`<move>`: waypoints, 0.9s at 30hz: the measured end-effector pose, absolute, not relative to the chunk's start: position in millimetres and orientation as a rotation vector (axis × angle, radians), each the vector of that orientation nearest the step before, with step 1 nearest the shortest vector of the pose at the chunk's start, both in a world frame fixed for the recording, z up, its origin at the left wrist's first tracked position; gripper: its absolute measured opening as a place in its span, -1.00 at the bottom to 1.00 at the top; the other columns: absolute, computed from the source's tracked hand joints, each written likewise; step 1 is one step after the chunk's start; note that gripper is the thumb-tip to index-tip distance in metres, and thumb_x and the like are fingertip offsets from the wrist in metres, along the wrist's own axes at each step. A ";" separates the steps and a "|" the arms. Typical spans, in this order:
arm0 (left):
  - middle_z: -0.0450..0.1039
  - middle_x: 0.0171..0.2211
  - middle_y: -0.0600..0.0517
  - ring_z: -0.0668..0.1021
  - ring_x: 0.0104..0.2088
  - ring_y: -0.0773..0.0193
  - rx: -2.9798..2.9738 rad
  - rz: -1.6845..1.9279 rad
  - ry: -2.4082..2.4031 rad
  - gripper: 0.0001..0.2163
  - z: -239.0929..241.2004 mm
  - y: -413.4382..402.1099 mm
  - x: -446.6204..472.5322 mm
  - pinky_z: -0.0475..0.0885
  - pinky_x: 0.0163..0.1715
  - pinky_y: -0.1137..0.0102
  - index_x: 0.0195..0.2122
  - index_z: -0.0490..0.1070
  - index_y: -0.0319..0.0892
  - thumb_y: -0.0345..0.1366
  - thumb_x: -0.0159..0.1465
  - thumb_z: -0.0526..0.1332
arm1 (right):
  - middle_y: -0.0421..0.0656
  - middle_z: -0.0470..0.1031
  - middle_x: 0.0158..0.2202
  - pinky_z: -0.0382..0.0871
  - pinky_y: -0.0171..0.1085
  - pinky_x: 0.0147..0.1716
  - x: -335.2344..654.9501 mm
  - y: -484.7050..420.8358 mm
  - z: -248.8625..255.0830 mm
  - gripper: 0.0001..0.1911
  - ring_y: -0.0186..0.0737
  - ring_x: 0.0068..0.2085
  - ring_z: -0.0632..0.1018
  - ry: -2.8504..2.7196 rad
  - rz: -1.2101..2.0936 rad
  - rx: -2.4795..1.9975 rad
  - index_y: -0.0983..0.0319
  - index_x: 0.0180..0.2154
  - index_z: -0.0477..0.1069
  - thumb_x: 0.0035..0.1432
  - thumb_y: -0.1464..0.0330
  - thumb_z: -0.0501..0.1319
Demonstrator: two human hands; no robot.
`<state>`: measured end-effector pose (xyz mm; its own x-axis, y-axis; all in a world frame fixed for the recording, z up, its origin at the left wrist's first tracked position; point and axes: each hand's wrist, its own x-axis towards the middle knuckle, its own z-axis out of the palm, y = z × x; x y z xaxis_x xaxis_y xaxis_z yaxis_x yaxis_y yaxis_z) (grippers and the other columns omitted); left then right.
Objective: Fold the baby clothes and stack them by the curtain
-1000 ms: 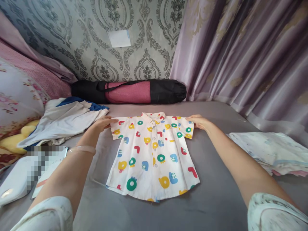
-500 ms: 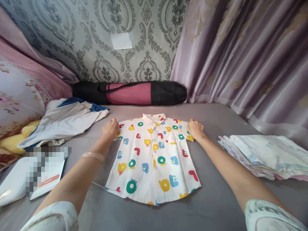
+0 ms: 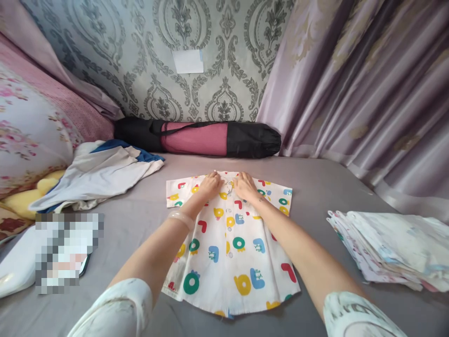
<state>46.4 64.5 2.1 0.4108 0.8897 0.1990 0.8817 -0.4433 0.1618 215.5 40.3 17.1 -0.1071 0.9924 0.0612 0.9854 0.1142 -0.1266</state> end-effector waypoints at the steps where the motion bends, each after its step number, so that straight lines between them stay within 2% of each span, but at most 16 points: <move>1: 0.26 0.17 -0.29 0.30 0.20 0.06 2.574 0.388 1.684 -0.60 -2.9 63.3 48.9 0.17 0.17 0.20 0.08 0.30 -0.35 -0.19 0.40 -0.11 | 0.16 0.10 0.29 -0.07 -0.13 0.23 214.6 43.5 11.4 -0.39 0.02 0.29 0.11 -2.228 0.108 -2.031 0.46 0.25 0.07 0.36 0.19 -0.24; 3: 0.06 0.30 -0.28 0.13 0.30 0.01 2.496 0.333 1.754 -0.48 -9.8 61.0 51.6 0.03 0.24 0.08 0.23 0.13 -0.37 -0.10 0.40 -0.15 | 0.12 -0.07 0.36 -0.19 -0.05 0.27 215.2 47.3 1.9 -0.31 0.03 0.34 -0.04 -2.205 0.155 -2.062 0.48 0.30 -0.04 0.35 0.12 -0.24; 5: -0.04 0.34 -0.24 0.04 0.33 -0.04 2.428 0.276 1.805 -0.42 -12.5 59.3 52.8 -0.06 0.25 -0.02 0.30 0.02 -0.34 -0.03 0.39 -0.20 | 0.07 -0.14 0.38 -0.23 0.00 0.27 216.5 48.1 -3.7 -0.29 0.02 0.36 -0.09 -2.191 0.172 -2.062 0.44 0.32 -0.08 0.34 0.09 -0.25; 10: -0.07 0.35 -0.20 0.00 0.33 -0.13 2.375 0.232 1.869 -0.37 -9.4 59.8 55.8 -0.08 0.24 -0.06 0.32 0.00 -0.28 0.04 0.36 -0.19 | 0.06 -0.13 0.38 -0.22 0.01 0.28 215.7 44.7 -5.4 -0.31 0.00 0.36 -0.07 -2.181 0.149 -2.058 0.40 0.32 -0.06 0.33 0.10 -0.24; 14: -0.08 0.35 -0.20 0.02 0.34 -0.02 2.327 0.278 1.762 -0.40 1.9 62.0 49.4 -0.02 0.25 0.04 0.32 0.00 -0.26 0.02 0.37 -0.18 | 0.04 -0.12 0.38 -0.25 0.01 0.28 215.0 46.9 -0.6 -0.32 -0.03 0.36 -0.09 -2.168 0.208 -2.051 0.37 0.32 -0.06 0.33 0.10 -0.23; 17: 0.02 0.32 -0.22 0.14 0.30 0.12 2.285 0.455 1.822 -0.49 15.7 56.8 22.4 0.11 0.21 0.27 0.26 0.11 -0.28 -0.10 0.38 -0.11 | -0.03 -0.18 0.40 -0.23 -0.04 0.30 225.0 50.7 10.4 -0.32 -0.09 0.37 -0.12 -2.141 0.410 -2.013 0.30 0.34 -0.11 0.33 0.08 -0.30; 20: 0.29 0.17 -0.24 0.36 0.16 0.06 2.181 0.548 2.136 -0.61 25.7 42.5 -26.2 0.24 0.12 0.25 0.14 0.28 -0.27 -0.23 0.34 -0.02 | -0.04 -0.23 0.40 -0.21 -0.06 0.30 250.6 44.5 22.9 -0.34 -0.12 0.37 -0.15 -2.075 0.457 -1.964 0.31 0.35 -0.16 0.33 0.13 -0.34; 23: 0.43 -0.01 -0.31 0.45 0.04 -0.11 1.855 0.410 2.480 -0.61 27.0 26.8 -76.6 0.34 -0.02 0.13 -0.01 0.37 -0.30 -0.13 0.31 0.00 | 0.03 -0.17 0.39 -0.23 0.00 0.30 283.9 23.5 25.4 -0.35 -0.06 0.37 -0.12 -2.036 0.366 -2.048 0.37 0.33 -0.12 0.33 0.17 -0.27; 27: 0.43 -0.02 -0.34 0.45 0.05 -0.14 1.751 0.268 2.450 -0.52 20.0 16.0 -105.8 0.35 -0.03 0.16 0.00 0.33 -0.36 -0.03 0.25 0.09 | 0.05 -0.12 0.38 -0.24 0.02 0.30 314.6 -6.8 12.3 -0.34 -0.04 0.37 -0.10 -2.073 0.297 -2.170 0.37 0.32 -0.06 0.34 0.14 -0.30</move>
